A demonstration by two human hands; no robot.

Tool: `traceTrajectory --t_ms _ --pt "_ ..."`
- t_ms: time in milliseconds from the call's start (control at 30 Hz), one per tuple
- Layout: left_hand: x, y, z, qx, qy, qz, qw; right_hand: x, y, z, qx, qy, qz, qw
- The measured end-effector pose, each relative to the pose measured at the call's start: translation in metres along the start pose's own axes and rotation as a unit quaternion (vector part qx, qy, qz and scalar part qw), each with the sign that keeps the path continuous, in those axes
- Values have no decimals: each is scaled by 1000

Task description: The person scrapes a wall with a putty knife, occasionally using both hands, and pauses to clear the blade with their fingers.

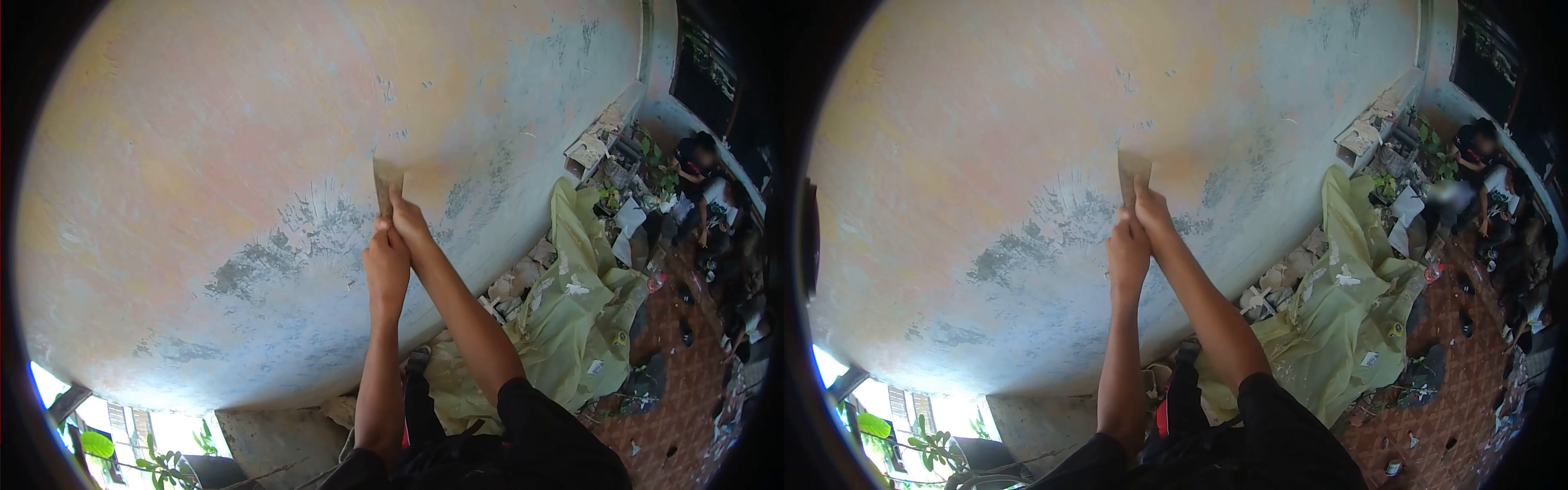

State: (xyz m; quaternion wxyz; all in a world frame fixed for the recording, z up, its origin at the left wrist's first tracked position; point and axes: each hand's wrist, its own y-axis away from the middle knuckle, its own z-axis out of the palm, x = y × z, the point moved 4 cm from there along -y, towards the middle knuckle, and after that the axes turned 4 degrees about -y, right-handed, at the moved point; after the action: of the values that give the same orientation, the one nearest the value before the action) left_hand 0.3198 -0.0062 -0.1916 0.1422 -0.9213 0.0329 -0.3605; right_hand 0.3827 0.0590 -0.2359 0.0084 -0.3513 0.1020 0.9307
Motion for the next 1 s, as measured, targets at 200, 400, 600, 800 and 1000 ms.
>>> traceTrajectory --t_ms 200,400,600,800,1000 --pt "59 -49 22 -26 33 55 998 -82 -33 -3 11 9 -48 999" --pt "89 -66 32 -7 47 106 993 -116 -62 -23 -12 19 -66 998" --pt "19 -6 18 -22 94 -29 995 -40 -1 -6 7 93 -25 995" --pt "34 -15 21 -17 111 4 994 -65 4 -1 12 115 -43 992" --pt "91 -70 25 -8 129 66 989 -137 -30 11 35 126 -121 984"
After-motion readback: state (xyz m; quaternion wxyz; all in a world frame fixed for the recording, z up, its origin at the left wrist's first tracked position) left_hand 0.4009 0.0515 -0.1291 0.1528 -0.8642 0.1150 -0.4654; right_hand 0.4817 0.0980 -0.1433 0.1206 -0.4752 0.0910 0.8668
